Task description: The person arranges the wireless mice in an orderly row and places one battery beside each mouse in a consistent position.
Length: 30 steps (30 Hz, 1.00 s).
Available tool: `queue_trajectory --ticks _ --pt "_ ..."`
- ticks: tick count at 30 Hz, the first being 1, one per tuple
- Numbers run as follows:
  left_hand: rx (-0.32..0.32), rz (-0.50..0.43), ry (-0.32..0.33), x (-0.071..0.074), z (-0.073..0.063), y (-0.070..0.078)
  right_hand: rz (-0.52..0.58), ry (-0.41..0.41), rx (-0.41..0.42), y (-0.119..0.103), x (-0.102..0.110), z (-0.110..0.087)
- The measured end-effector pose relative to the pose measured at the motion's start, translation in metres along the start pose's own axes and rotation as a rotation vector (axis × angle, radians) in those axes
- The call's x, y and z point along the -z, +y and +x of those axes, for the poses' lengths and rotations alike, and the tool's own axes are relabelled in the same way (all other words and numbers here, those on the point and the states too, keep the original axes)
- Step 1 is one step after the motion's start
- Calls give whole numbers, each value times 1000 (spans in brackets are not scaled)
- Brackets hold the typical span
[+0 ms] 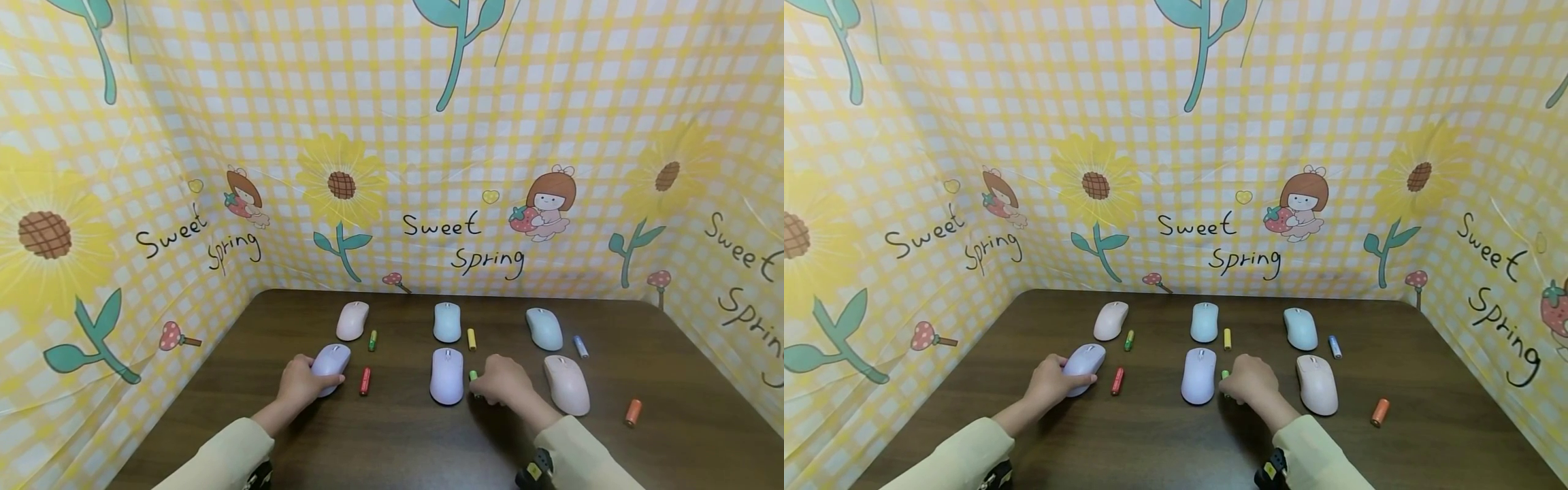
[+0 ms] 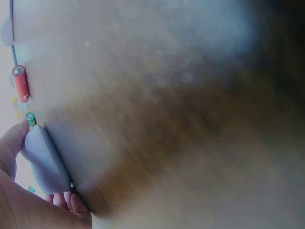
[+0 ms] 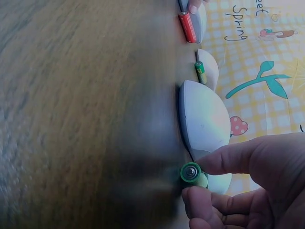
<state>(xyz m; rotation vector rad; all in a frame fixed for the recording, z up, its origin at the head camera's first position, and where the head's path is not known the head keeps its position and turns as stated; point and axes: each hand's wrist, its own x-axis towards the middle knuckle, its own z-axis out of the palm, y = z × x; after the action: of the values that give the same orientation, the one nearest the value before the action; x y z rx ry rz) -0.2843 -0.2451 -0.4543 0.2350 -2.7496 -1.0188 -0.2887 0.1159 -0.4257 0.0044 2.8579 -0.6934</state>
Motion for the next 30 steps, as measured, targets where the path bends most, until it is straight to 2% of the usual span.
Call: queue_trajectory --ticks 8,16,30 --pt "-16 -4 25 -2 1 -1 3 -20 -2 -1 0 -1" --pt "4 10 -7 0 1 1 0 -34 13 -2 1 -2" --pt "9 12 -14 1 0 2 -39 -35 38 -4 1 -1"
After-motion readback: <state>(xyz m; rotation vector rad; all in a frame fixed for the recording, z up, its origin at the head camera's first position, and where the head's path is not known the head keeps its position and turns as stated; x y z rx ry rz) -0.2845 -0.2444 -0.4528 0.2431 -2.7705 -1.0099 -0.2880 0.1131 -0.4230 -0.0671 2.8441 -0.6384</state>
